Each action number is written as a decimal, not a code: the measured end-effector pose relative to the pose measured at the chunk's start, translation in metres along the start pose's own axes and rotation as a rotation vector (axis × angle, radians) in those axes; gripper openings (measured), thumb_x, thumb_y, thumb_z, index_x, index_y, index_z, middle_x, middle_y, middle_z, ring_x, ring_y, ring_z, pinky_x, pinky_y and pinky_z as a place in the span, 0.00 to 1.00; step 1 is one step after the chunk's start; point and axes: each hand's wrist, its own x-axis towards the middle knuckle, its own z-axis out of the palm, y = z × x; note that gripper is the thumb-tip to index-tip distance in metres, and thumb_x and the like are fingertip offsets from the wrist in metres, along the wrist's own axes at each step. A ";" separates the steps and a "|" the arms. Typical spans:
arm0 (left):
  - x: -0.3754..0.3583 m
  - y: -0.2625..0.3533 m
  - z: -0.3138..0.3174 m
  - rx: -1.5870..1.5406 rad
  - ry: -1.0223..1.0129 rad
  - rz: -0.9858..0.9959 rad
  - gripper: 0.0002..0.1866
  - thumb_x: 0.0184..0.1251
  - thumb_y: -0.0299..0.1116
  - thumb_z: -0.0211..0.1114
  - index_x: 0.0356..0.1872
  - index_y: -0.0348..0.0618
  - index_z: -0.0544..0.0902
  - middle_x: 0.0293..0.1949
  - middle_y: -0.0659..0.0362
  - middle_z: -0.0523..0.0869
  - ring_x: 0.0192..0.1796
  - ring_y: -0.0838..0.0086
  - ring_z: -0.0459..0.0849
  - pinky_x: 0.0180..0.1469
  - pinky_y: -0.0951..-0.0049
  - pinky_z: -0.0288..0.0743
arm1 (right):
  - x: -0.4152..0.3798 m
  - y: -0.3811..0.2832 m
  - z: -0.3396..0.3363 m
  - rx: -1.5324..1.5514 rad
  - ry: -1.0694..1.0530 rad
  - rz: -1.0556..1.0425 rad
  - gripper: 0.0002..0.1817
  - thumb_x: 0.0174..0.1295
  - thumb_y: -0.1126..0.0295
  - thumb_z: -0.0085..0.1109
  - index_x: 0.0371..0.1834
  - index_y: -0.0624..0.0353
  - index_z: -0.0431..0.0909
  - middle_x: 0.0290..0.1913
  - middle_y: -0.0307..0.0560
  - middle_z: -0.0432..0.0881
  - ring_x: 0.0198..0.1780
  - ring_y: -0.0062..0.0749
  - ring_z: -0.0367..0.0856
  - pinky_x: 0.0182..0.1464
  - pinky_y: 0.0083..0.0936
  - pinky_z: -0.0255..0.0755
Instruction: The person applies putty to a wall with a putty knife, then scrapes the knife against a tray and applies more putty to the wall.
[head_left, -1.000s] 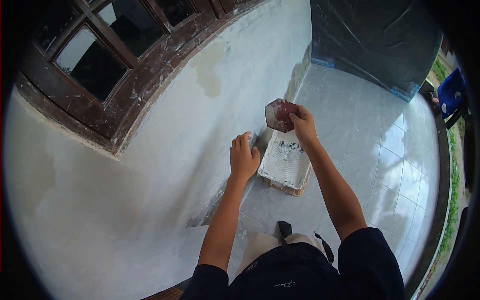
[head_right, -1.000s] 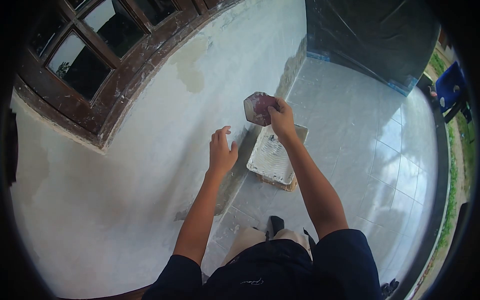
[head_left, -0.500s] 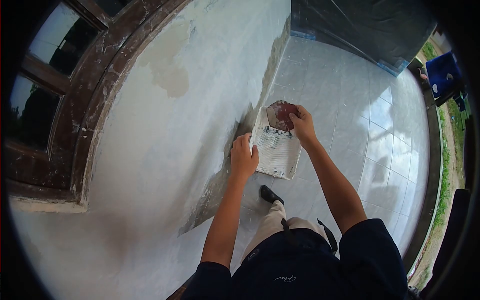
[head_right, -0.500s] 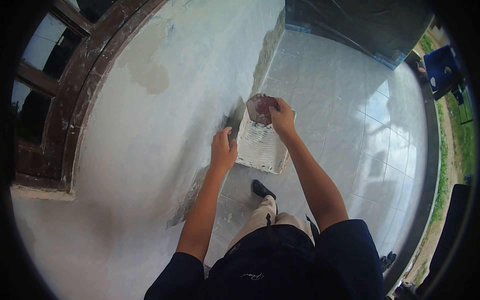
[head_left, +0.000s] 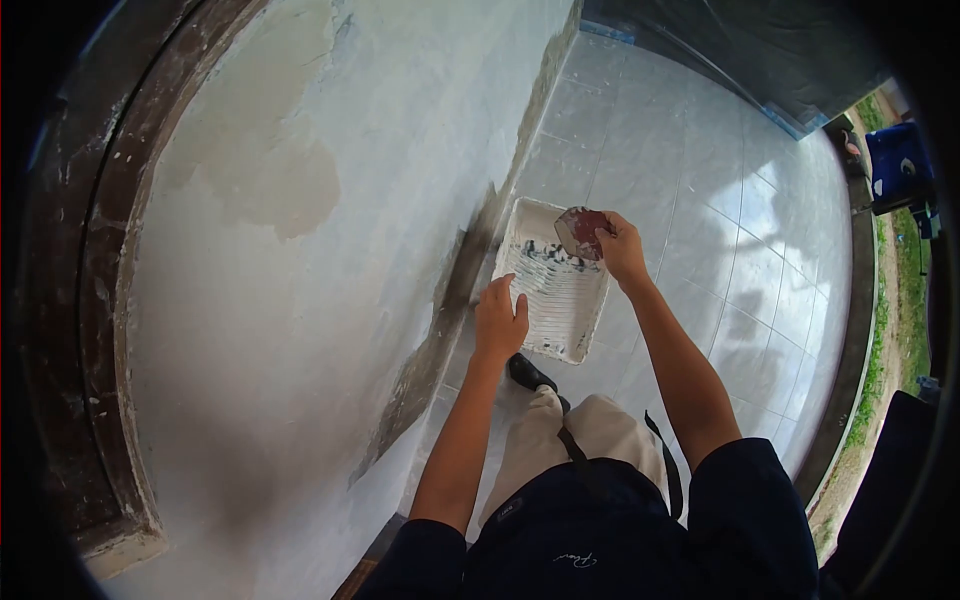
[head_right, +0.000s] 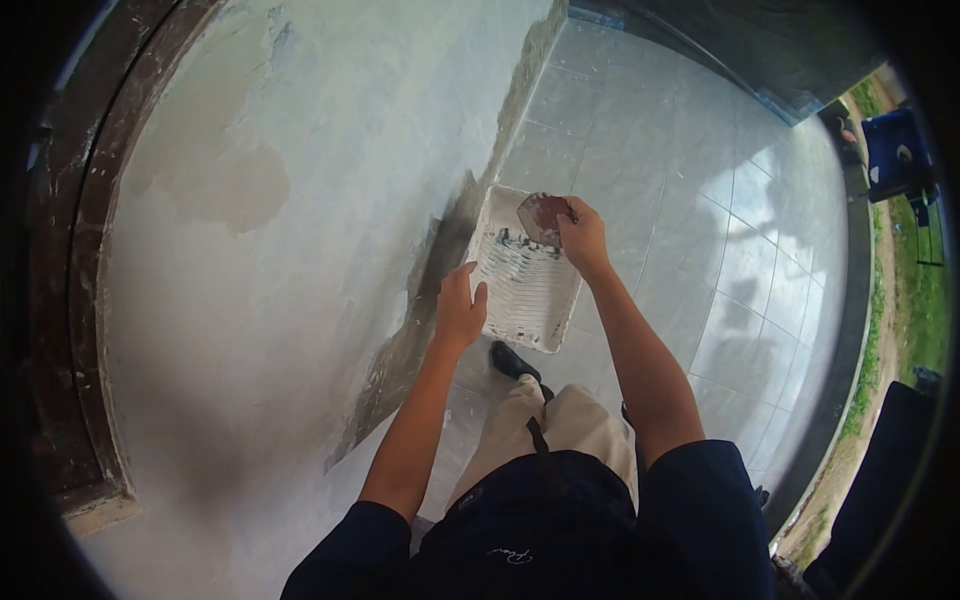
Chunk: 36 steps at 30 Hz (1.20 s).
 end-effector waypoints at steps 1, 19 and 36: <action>-0.002 -0.004 0.007 -0.007 -0.010 -0.007 0.22 0.68 0.33 0.60 0.61 0.37 0.71 0.57 0.44 0.78 0.60 0.47 0.75 0.61 0.50 0.68 | 0.004 0.006 -0.002 -0.101 0.032 -0.051 0.15 0.67 0.81 0.50 0.55 0.68 0.78 0.46 0.48 0.86 0.46 0.29 0.84 0.51 0.25 0.76; -0.044 -0.035 0.123 -0.044 -0.091 -0.226 0.28 0.65 0.30 0.61 0.65 0.34 0.68 0.61 0.42 0.73 0.64 0.47 0.70 0.65 0.50 0.64 | 0.096 0.110 -0.009 -0.919 -0.211 -0.098 0.13 0.57 0.76 0.58 0.45 0.52 0.83 0.40 0.54 0.87 0.44 0.53 0.86 0.47 0.44 0.79; -0.072 -0.030 0.185 -0.006 0.236 -0.833 0.48 0.62 0.25 0.64 0.74 0.31 0.39 0.73 0.34 0.39 0.76 0.39 0.47 0.75 0.44 0.49 | 0.124 0.163 -0.012 -0.926 -0.325 -0.131 0.17 0.57 0.79 0.57 0.51 0.56 0.81 0.43 0.55 0.87 0.47 0.53 0.85 0.50 0.43 0.79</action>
